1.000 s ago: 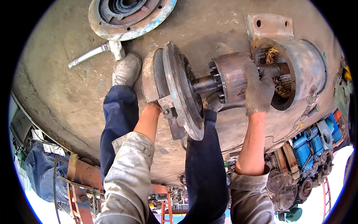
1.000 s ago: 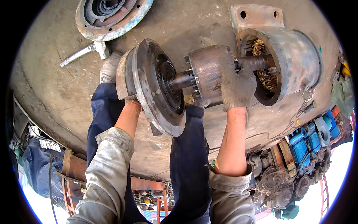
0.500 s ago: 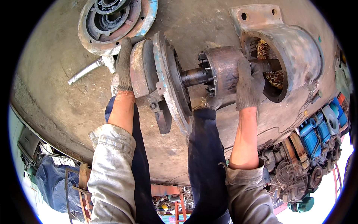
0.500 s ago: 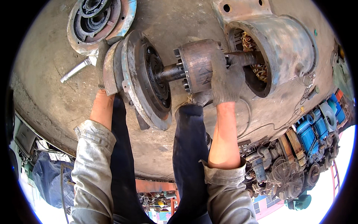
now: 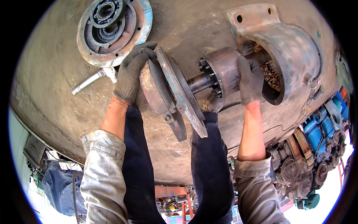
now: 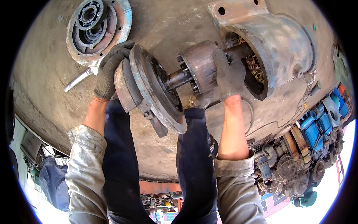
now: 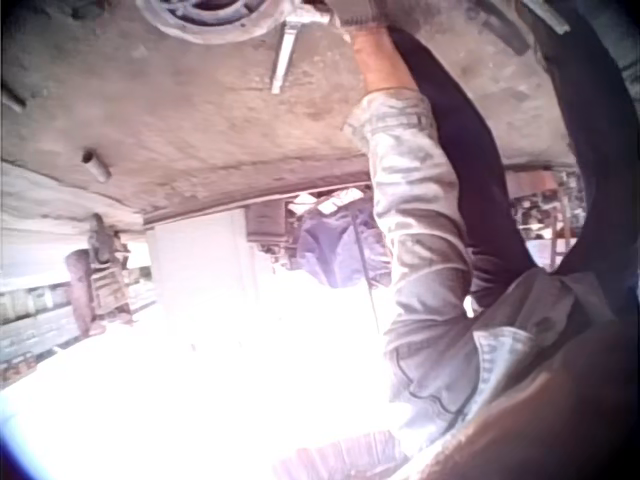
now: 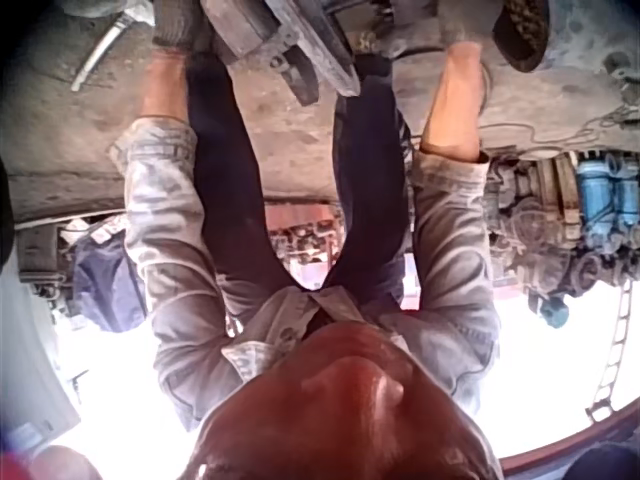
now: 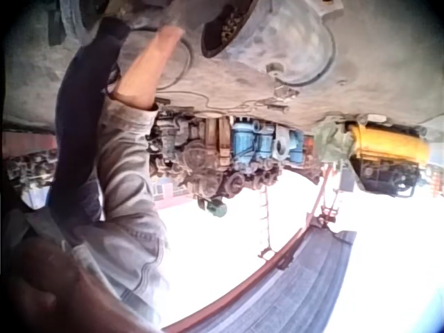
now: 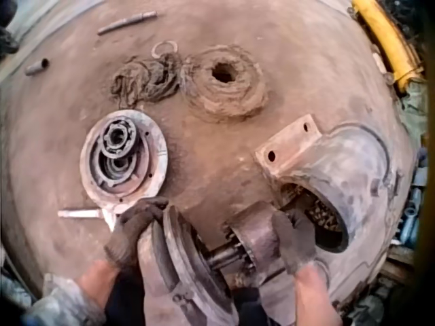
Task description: The person assembles a mechanical axle assembly by hand, inserting bearings and using a hammer to seat components. They manipulate the axle, bearings, and a metal tube, occasionally using a hammer to drive parts into place.
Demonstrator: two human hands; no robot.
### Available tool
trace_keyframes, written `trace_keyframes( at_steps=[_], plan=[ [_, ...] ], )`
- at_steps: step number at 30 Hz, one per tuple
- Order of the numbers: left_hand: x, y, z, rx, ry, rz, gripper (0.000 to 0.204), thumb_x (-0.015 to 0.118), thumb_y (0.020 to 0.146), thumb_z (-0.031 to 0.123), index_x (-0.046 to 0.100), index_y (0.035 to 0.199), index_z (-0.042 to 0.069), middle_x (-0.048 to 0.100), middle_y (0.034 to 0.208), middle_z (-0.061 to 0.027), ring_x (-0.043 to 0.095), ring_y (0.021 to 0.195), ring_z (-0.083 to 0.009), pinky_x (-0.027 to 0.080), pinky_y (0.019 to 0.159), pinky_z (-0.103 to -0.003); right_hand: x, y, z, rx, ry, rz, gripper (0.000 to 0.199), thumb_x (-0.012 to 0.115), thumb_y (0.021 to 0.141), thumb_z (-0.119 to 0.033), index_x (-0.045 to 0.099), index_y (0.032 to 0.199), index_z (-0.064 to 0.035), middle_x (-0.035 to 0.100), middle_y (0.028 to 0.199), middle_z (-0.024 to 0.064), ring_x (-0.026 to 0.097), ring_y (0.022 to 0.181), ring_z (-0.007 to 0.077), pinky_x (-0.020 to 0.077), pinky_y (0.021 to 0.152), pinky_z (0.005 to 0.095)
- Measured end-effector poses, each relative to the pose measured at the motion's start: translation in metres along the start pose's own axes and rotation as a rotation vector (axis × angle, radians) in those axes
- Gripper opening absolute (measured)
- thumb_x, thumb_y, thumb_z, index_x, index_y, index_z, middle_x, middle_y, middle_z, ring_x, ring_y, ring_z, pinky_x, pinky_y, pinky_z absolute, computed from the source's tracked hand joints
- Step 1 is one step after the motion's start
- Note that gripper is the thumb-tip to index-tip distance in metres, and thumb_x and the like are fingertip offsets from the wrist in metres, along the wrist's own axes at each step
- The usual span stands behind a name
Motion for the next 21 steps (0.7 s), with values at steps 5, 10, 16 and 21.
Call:
trace_keyframes(
  at_steps=[5, 10, 16, 21],
  plan=[
    [0.004, 0.017, 0.027, -0.066, 0.179, -0.11, 0.021, 0.058, 0.102, 0.016, 0.068, 0.114, 0.0, 0.068, 0.121, -0.0049, 0.06, 0.11, -0.0133, 0.048, 0.099, -0.028, -0.003, 0.001, -0.015, 0.003, -0.031, 0.011, 0.045, 0.077, 0.092, -0.038, 0.072, 0.105, 0.005, 0.072, 0.087, 0.0102, 0.062, 0.081, 0.0174, 0.0511, 0.079, 0.0342],
    [0.024, 0.033, 0.077, -0.012, 0.597, -0.16, 0.029, 0.059, 0.105, 0.019, 0.067, 0.126, 0.0, 0.069, 0.12, -0.005, 0.06, 0.111, -0.0119, 0.047, 0.101, -0.028, -0.02, -0.014, -0.036, -0.125, -0.071, 0.091, 0.05, 0.076, 0.091, -0.036, 0.067, 0.124, 0.0013, 0.07, 0.113, 0.0174, 0.065, 0.104, 0.021, 0.0504, 0.093, 0.035],
    [0.044, 0.046, 0.076, -0.047, 0.529, -0.272, 0.032, 0.054, 0.109, 0.02, 0.066, 0.131, 0.0, 0.068, 0.131, -0.0088, 0.061, 0.12, -0.0173, 0.045, 0.107, -0.03, -0.032, -0.094, 0.037, 0.306, 0.33, 0.244, 0.07, 0.076, 0.092, -0.033, 0.048, 0.15, -0.0051, 0.058, 0.134, 0.0139, 0.056, 0.125, 0.026, 0.0457, 0.103, 0.0417],
    [0.094, 0.062, 0.11, -0.098, 0.848, -0.361, 0.03, 0.054, 0.109, 0.024, 0.068, 0.119, -0.001, 0.068, 0.119, -0.0069, 0.061, 0.111, -0.0173, 0.046, 0.101, -0.03, 0.097, -0.217, 0.129, 1.036, 1.495, 0.15, 0.059, 0.066, 0.097, -0.041, 0.053, 0.146, -0.0107, 0.059, 0.137, 0.0119, 0.059, 0.123, 0.0265, 0.0508, 0.099, 0.0453]
  ],
)
Point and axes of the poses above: each hand's wrist, its own y-axis towards the middle knuckle, its own x-axis out of the palm, z = x × y, the point moved 6 cm from there along y, towards the middle knuckle
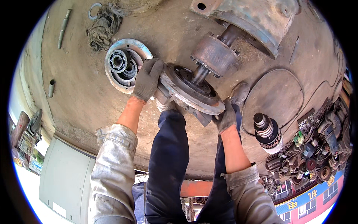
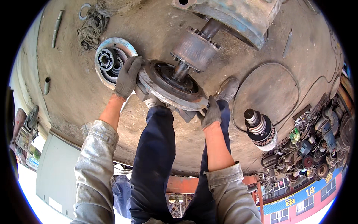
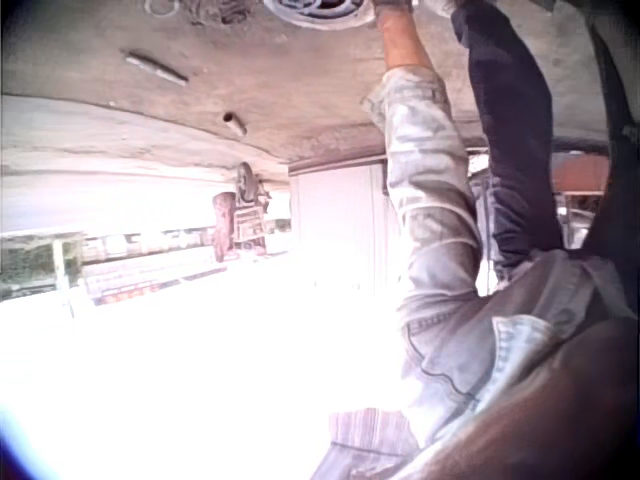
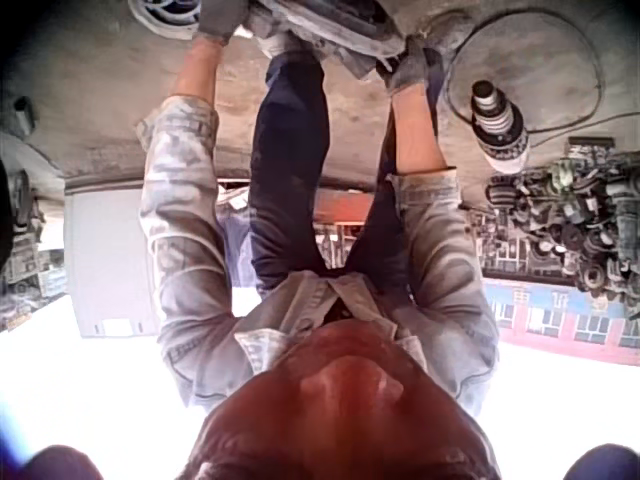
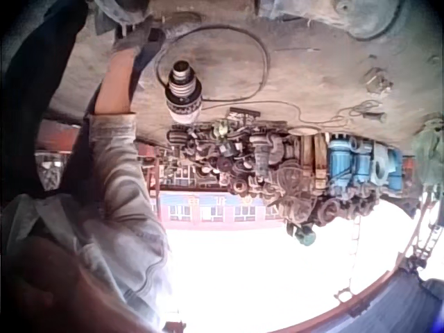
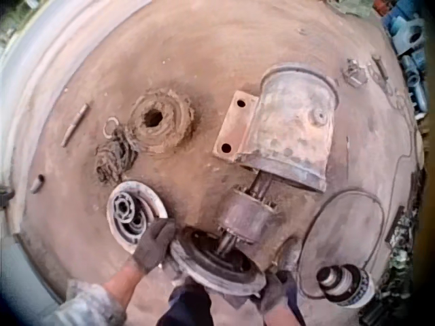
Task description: The person assembles a mechanical axle assembly by hand, inserting bearings and using a hammer to seat components. They manipulate the axle, bearings, and a metal tube, occasionally using a hammer to drive parts into place.
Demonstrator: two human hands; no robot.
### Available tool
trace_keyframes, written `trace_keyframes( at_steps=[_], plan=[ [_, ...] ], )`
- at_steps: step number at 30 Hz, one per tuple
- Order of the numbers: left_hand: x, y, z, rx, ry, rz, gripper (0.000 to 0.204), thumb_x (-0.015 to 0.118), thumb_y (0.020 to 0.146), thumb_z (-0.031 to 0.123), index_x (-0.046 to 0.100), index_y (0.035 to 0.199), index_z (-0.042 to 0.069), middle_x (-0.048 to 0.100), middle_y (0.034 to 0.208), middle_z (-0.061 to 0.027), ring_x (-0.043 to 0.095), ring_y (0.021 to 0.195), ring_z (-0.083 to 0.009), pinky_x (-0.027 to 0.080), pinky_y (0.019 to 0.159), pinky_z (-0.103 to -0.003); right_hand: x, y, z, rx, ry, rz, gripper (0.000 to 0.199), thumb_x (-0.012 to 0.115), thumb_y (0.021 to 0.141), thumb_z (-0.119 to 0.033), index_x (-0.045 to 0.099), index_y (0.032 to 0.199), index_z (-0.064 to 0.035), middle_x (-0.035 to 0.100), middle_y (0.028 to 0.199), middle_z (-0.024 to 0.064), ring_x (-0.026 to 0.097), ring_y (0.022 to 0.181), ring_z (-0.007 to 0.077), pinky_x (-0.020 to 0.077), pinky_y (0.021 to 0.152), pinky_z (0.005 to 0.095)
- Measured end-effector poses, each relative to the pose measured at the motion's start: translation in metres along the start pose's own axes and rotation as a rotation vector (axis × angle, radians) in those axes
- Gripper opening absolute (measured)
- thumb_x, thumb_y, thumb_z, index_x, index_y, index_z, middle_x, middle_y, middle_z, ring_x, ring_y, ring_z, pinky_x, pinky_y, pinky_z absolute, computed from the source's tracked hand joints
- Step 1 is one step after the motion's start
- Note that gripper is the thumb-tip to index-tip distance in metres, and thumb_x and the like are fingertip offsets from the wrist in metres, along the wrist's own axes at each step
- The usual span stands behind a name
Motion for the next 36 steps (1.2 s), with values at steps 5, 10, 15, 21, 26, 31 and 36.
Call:
trace_keyframes(
  at_steps=[5, 10, 15, 21, 26, 31, 36],
  plan=[
    [0.026, 0.003, 0.035, 0.161, 0.067, -0.062, 0.032, 0.058, 0.106, 0.029, 0.069, 0.111, -0.001, 0.068, 0.103, -0.0125, 0.063, 0.092, -0.0245, 0.051, 0.089, -0.037, 0.059, -0.053, 0.081, 0.35, 0.681, -0.456, 0.065, 0.05, 0.102, -0.061, 0.053, 0.144, -0.0114, 0.061, 0.141, 0.0147, 0.062, 0.124, 0.0363, 0.0572, 0.099, 0.0572],
    [0.033, 0.011, 0.043, 0.253, 0.128, -0.132, 0.031, 0.055, 0.108, 0.028, 0.069, 0.109, 0.001, 0.067, 0.107, -0.0133, 0.062, 0.097, -0.0241, 0.051, 0.091, -0.037, 0.076, -0.077, 0.055, 0.276, 0.932, -0.437, 0.061, 0.05, 0.103, -0.058, 0.055, 0.142, -0.0109, 0.061, 0.141, 0.0145, 0.062, 0.125, 0.0373, 0.0564, 0.1, 0.0567],
    [0.046, -0.001, 0.048, 0.118, 0.095, -0.166, 0.03, 0.054, 0.108, 0.025, 0.07, 0.114, 0.0, 0.067, 0.108, -0.0111, 0.061, 0.101, -0.0221, 0.048, 0.094, -0.034, 0.064, -0.134, 0.085, 0.397, 0.949, 0.032, 0.045, 0.05, 0.106, -0.038, 0.058, 0.136, -0.0055, 0.06, 0.143, 0.0152, 0.06, 0.13, 0.0352, 0.0562, 0.101, 0.0539],
    [0.071, -0.007, 0.084, 0.321, 0.34, -0.157, 0.029, 0.055, 0.107, 0.023, 0.07, 0.115, -0.001, 0.066, 0.107, -0.0133, 0.063, 0.096, -0.0245, 0.05, 0.088, -0.036, 0.08, -0.168, -0.004, 0.173, 1.022, -0.44, 0.061, 0.065, 0.1, -0.03, 0.043, 0.147, 0.0025, 0.048, 0.148, 0.0192, 0.047, 0.14, 0.0363, 0.0379, 0.121, 0.0558],
    [0.083, -0.005, 0.102, 0.174, 0.405, -0.233, 0.023, 0.057, 0.106, 0.02, 0.068, 0.113, 0.001, 0.066, 0.105, -0.0155, 0.064, 0.101, -0.0291, 0.051, 0.088, -0.04, 0.094, -0.149, -0.056, 0.135, 0.747, -0.279, 0.051, 0.075, 0.097, -0.029, 0.054, 0.134, -0.0011, 0.062, 0.128, 0.0159, 0.062, 0.121, 0.0288, 0.0562, 0.104, 0.0468],
    [0.126, -0.01, 0.174, 0.615, 0.774, -0.255, 0.078, 0.087, 0.08, 0.032, 0.048, 0.14, 0.001, 0.054, 0.136, -0.0279, 0.061, 0.117, -0.0427, 0.051, 0.103, -0.047, 0.1, -0.14, -0.058, 0.141, 0.71, -0.212, 0.04, 0.071, 0.096, -0.009, 0.055, 0.132, -0.0055, 0.067, 0.12, 0.0131, 0.069, 0.11, 0.027, 0.066, 0.086, 0.0405],
    [0.197, 0.023, 0.224, 0.736, 0.749, -0.121, 0.096, 0.093, 0.065, 0.037, 0.05, 0.143, 0.001, 0.053, 0.142, -0.0286, 0.057, 0.126, -0.0454, 0.047, 0.108, -0.053, 0.102, -0.148, -0.06, 0.06, 0.905, -0.308, 0.057, 0.068, 0.093, -0.001, 0.046, 0.145, -0.0064, 0.06, 0.137, 0.0162, 0.063, 0.126, 0.0313, 0.0621, 0.1, 0.0504]
  ],
)
Point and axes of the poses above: each hand's wrist, its own y-axis towards the middle knuckle, its own x-axis out of the palm, z = x × y, the point moved 6 cm from there along y, towards the middle knuckle
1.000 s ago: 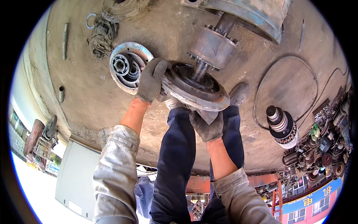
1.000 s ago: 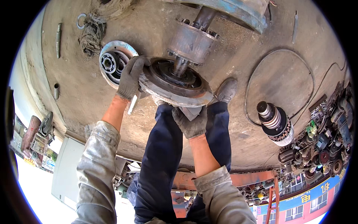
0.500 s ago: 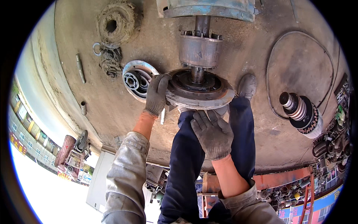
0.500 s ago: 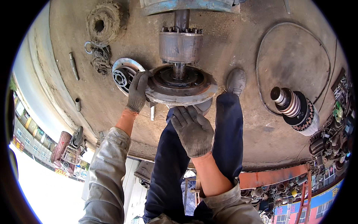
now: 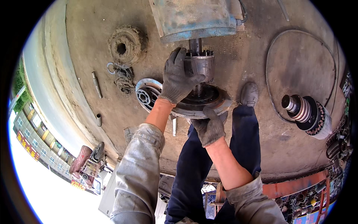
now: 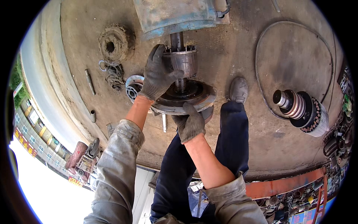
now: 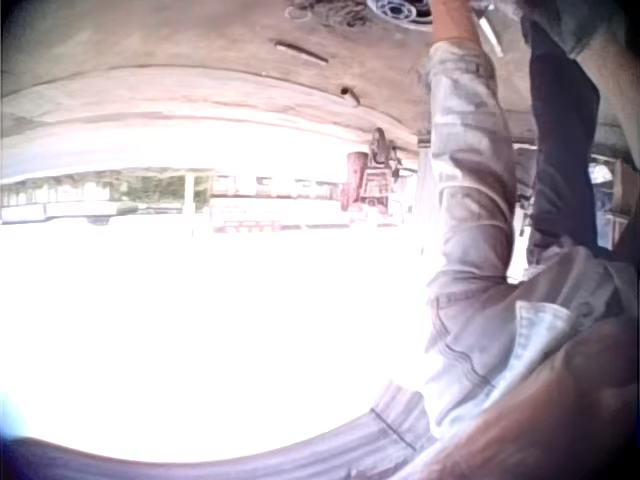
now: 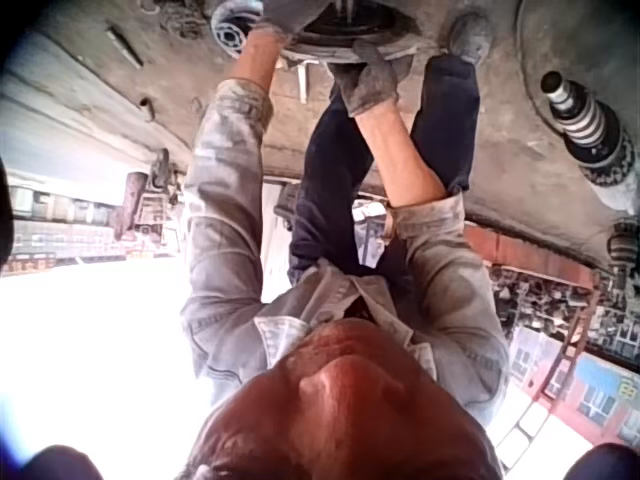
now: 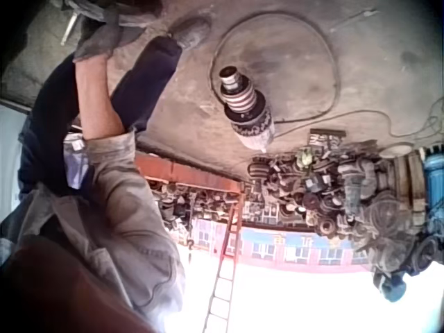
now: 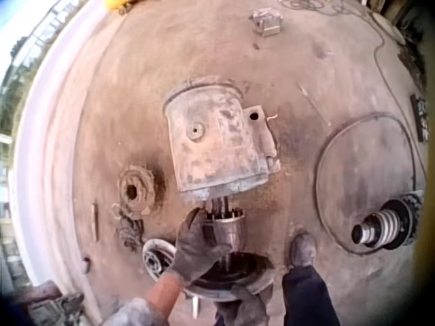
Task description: The person assembles a mechanical axle assembly by hand, inserting bearings and using a hammer to seat components. They manipulate the axle, bearings, and a metal tube, occasionally using a hammer to drive parts into place.
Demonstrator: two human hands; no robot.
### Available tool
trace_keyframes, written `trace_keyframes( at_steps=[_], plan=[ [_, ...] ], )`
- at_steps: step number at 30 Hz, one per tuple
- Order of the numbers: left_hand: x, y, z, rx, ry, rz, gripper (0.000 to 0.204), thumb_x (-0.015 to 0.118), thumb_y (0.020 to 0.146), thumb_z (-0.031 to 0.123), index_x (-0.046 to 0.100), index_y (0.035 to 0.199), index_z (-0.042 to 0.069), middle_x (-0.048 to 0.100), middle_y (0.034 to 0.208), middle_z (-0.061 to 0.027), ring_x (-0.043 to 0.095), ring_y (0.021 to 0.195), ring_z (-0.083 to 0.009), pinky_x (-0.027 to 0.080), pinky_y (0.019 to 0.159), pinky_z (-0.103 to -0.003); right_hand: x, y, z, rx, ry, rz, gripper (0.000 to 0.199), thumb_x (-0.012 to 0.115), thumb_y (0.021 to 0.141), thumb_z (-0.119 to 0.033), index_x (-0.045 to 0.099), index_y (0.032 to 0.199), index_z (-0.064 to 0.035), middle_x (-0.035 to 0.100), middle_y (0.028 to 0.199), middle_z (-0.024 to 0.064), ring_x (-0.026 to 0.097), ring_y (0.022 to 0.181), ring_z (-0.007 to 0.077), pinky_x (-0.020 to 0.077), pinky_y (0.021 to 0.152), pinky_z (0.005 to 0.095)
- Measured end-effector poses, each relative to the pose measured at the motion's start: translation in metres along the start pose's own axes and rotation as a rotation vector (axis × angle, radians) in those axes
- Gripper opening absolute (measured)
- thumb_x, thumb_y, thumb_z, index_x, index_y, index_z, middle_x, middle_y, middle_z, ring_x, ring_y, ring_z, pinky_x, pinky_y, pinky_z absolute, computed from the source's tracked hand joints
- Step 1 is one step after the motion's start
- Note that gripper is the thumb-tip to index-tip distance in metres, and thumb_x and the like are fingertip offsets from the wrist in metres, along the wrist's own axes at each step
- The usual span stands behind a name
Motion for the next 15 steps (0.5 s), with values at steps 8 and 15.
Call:
trace_keyframes(
  at_steps=[8, 15],
  plan=[
    [0.026, 0.042, -0.023, -0.006, 0.197, -0.159, 0.057, 0.082, 0.069, 0.057, 0.076, 0.091, 0.004, 0.073, 0.089, -0.021, 0.073, 0.087, -0.0368, 0.058, 0.078, -0.045, -0.011, 0.011, 0.019, 0.013, -0.02, 0.102, 0.057, 0.066, 0.091, 0.004, 0.046, 0.144, -0.0032, 0.059, 0.136, 0.0166, 0.062, 0.124, 0.0342, 0.0622, 0.1, 0.0517],
    [0.036, 0.048, -0.004, -0.039, 0.371, -0.198, 0.063, 0.075, 0.073, 0.066, 0.077, 0.09, 0.005, 0.073, 0.092, -0.0181, 0.072, 0.088, -0.0364, 0.057, 0.079, -0.047, -0.015, 0.007, 0.008, -0.022, -0.056, 0.06, 0.052, 0.066, 0.091, 0.002, 0.049, 0.14, -0.0019, 0.061, 0.133, 0.017, 0.065, 0.12, 0.0331, 0.0627, 0.1, 0.049]
  ],
)
Point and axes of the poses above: each hand's wrist, its own y-axis towards the middle knuckle, its own x-axis out of the palm, z = x × y, the point moved 6 cm from there along y, towards the middle knuckle
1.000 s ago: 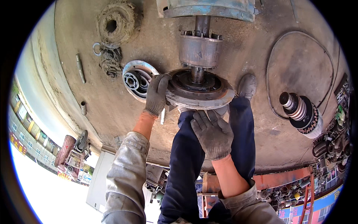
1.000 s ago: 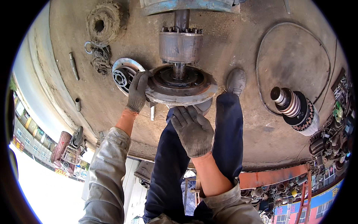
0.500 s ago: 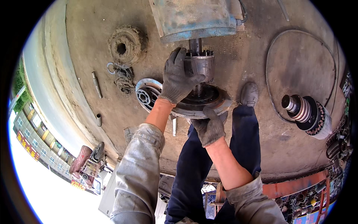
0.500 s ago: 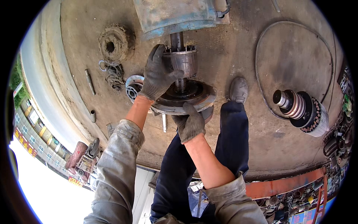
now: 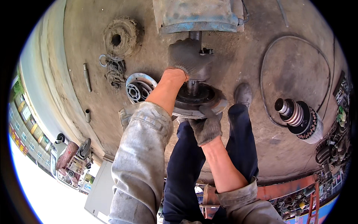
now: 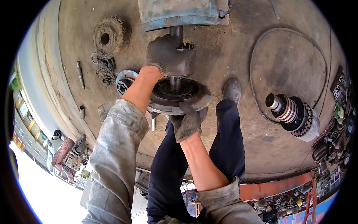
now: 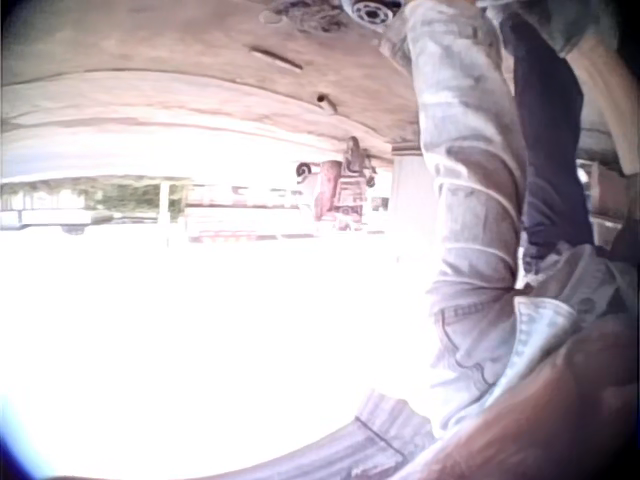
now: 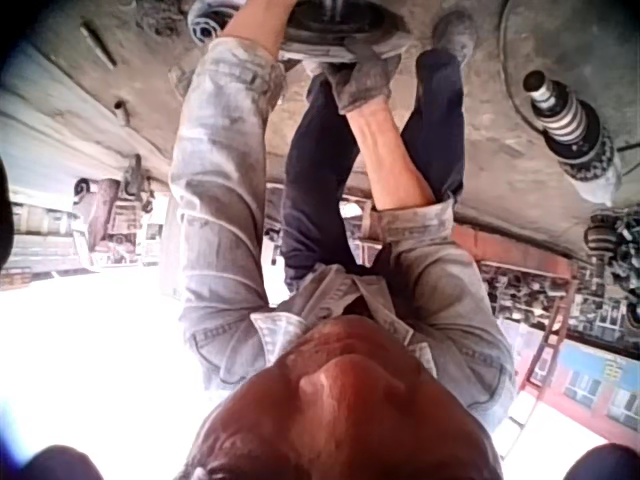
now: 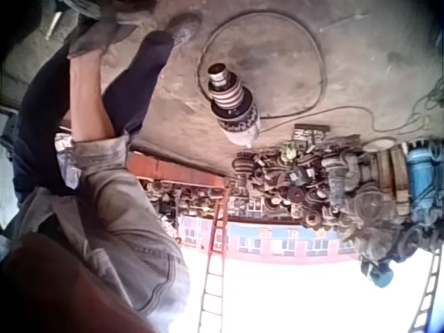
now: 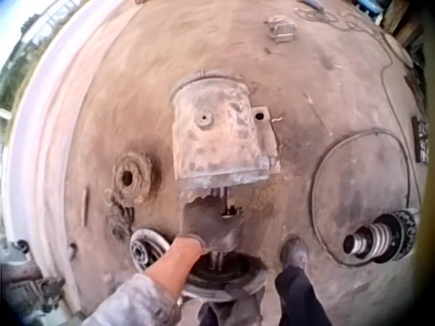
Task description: The person assembles a mechanical axle assembly by hand, inserting bearings and using a hammer to seat components. They manipulate the axle, bearings, and a metal tube, occasionally using a hammer to drive parts into place.
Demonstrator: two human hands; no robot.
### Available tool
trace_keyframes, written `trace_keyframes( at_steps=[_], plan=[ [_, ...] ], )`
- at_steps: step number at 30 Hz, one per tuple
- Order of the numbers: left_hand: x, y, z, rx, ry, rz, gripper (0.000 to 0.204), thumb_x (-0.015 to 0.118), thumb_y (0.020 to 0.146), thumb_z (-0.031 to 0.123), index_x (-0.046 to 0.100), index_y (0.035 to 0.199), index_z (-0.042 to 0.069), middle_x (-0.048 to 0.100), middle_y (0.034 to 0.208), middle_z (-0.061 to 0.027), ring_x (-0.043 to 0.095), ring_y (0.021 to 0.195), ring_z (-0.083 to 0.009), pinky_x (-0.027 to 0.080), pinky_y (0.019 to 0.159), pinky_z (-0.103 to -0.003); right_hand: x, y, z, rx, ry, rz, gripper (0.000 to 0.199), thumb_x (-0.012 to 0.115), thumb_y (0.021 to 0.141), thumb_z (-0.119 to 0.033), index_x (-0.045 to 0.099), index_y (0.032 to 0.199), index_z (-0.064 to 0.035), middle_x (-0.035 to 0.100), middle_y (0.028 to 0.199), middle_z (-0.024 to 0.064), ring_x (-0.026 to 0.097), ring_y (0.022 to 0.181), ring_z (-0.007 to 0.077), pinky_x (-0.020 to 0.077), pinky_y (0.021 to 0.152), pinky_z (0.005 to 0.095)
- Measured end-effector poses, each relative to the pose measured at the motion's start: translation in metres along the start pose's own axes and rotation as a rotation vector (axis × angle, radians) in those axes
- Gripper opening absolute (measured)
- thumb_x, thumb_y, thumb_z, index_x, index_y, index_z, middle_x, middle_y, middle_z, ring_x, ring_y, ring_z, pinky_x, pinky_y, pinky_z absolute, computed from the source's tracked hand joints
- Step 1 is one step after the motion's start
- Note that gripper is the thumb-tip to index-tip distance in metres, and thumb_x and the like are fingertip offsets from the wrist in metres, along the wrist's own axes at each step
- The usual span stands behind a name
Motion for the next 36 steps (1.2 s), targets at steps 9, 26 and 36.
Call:
trace_keyframes(
  at_steps=[9, 26, 36],
  plan=[
    [0.021, -0.034, 0.016, -0.016, -0.046, -0.009, 0.055, 0.069, 0.078, 0.06, 0.076, 0.078, 0.006, 0.073, 0.077, -0.0172, 0.072, 0.074, -0.0357, 0.057, 0.069, -0.049, -0.055, -0.016, 0.012, -0.006, -0.106, 0.054, 0.047, 0.067, 0.092, 0.001, 0.054, 0.137, -0.0036, 0.064, 0.13, 0.0133, 0.067, 0.117, 0.0292, 0.0626, 0.099, 0.0466],
    [0.055, -0.182, 0.062, -0.199, -0.327, 0.272, 0.042, 0.075, 0.084, 0.046, 0.071, 0.075, 0.006, 0.068, 0.07, -0.015, 0.069, 0.066, -0.0359, 0.054, 0.065, -0.047, -0.187, -0.069, -0.061, -0.039, -0.498, 0.074, 0.059, 0.068, 0.087, 0.002, 0.052, 0.143, -0.0085, 0.064, 0.133, 0.0105, 0.065, 0.12, 0.0293, 0.0605, 0.099, 0.0502],
    [0.073, -0.24, 0.078, -0.355, -0.292, 0.345, 0.037, 0.085, 0.076, 0.039, 0.071, 0.079, 0.005, 0.069, 0.078, -0.0156, 0.067, 0.073, -0.0366, 0.053, 0.067, -0.049, -0.24, -0.063, -0.07, -0.086, -0.621, 0.078, 0.055, 0.07, 0.09, -0.001, 0.053, 0.142, -0.0051, 0.065, 0.131, 0.0104, 0.067, 0.117, 0.0295, 0.0608, 0.095, 0.0507]
  ],
)
Point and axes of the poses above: each hand's wrist, its own y-axis towards the middle knuckle, its own x-axis out of the palm, z = x × y, the point moved 6 cm from there along y, towards the middle knuckle
